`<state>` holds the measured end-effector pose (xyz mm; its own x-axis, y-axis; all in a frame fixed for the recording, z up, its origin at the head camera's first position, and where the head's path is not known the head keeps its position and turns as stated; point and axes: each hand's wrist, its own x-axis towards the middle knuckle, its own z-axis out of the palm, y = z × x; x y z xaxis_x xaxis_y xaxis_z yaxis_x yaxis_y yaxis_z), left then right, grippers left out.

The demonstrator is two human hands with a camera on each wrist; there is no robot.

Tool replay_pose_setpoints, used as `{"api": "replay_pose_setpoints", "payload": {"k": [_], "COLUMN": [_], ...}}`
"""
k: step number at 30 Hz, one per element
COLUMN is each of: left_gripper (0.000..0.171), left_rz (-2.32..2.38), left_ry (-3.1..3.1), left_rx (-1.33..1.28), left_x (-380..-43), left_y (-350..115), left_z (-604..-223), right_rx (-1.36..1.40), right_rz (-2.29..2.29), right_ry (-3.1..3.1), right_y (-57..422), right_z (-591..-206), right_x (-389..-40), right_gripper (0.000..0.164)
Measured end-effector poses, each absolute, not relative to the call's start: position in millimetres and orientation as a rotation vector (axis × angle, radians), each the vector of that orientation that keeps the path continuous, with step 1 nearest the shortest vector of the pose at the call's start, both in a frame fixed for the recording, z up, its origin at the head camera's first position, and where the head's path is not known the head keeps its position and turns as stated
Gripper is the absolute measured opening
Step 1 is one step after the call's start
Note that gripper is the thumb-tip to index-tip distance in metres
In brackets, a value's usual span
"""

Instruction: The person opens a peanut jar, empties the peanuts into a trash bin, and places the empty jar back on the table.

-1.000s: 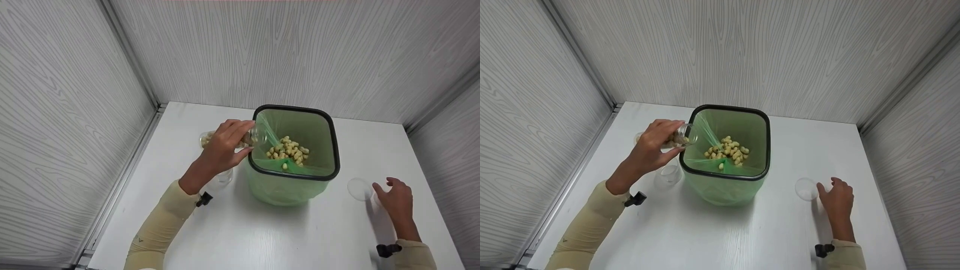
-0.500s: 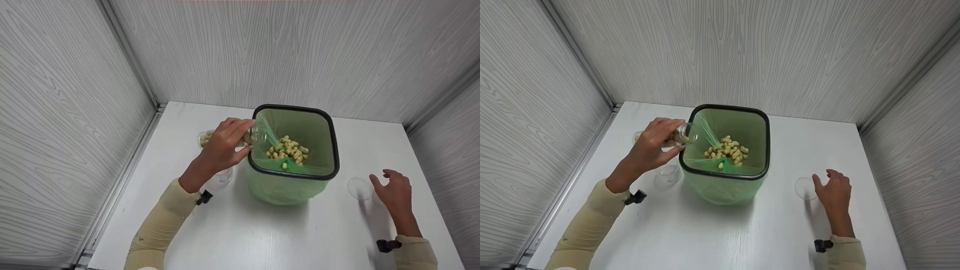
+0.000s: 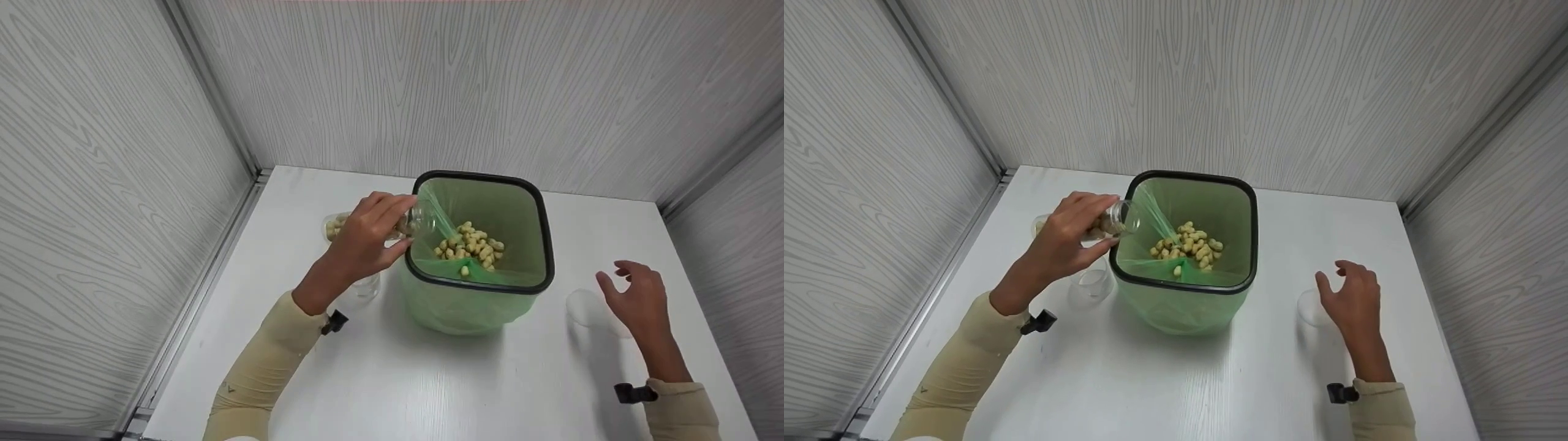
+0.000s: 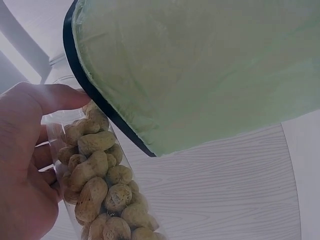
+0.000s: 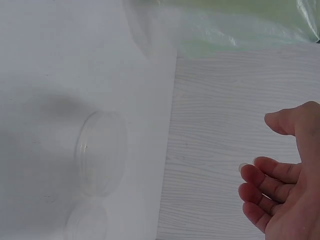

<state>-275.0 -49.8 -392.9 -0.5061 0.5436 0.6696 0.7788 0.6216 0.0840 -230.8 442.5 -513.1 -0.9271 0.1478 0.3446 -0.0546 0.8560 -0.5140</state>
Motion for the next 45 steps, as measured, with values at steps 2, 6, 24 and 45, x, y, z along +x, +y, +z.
{"api": "replay_pose_setpoints", "payload": {"k": [2, 6, 24, 45], "left_gripper": [0.063, 0.063, 0.062, 0.062], "left_rz": [-0.497, -0.487, -0.463, -0.453], "left_ry": [-2.241, -2.244, -2.264, -2.277], "left_rx": [-1.031, -1.030, -1.008, -0.987], "left_x": [-275, -276, -274, -272], "left_y": [-50, -49, -49, -47], "left_z": [-393, -393, -390, -391], "right_rx": [-0.045, -0.007, 0.142, 0.400], "right_rz": [0.737, 0.732, 0.736, 0.636], "right_ry": [-2.639, -2.613, -2.634, -2.688], "right_y": [439, 432, 402, 380], "right_z": [-510, -503, -464, -434], "right_x": [-231, -232, -230, -233], "right_gripper": [0.041, 0.039, 0.034, 0.028]}}
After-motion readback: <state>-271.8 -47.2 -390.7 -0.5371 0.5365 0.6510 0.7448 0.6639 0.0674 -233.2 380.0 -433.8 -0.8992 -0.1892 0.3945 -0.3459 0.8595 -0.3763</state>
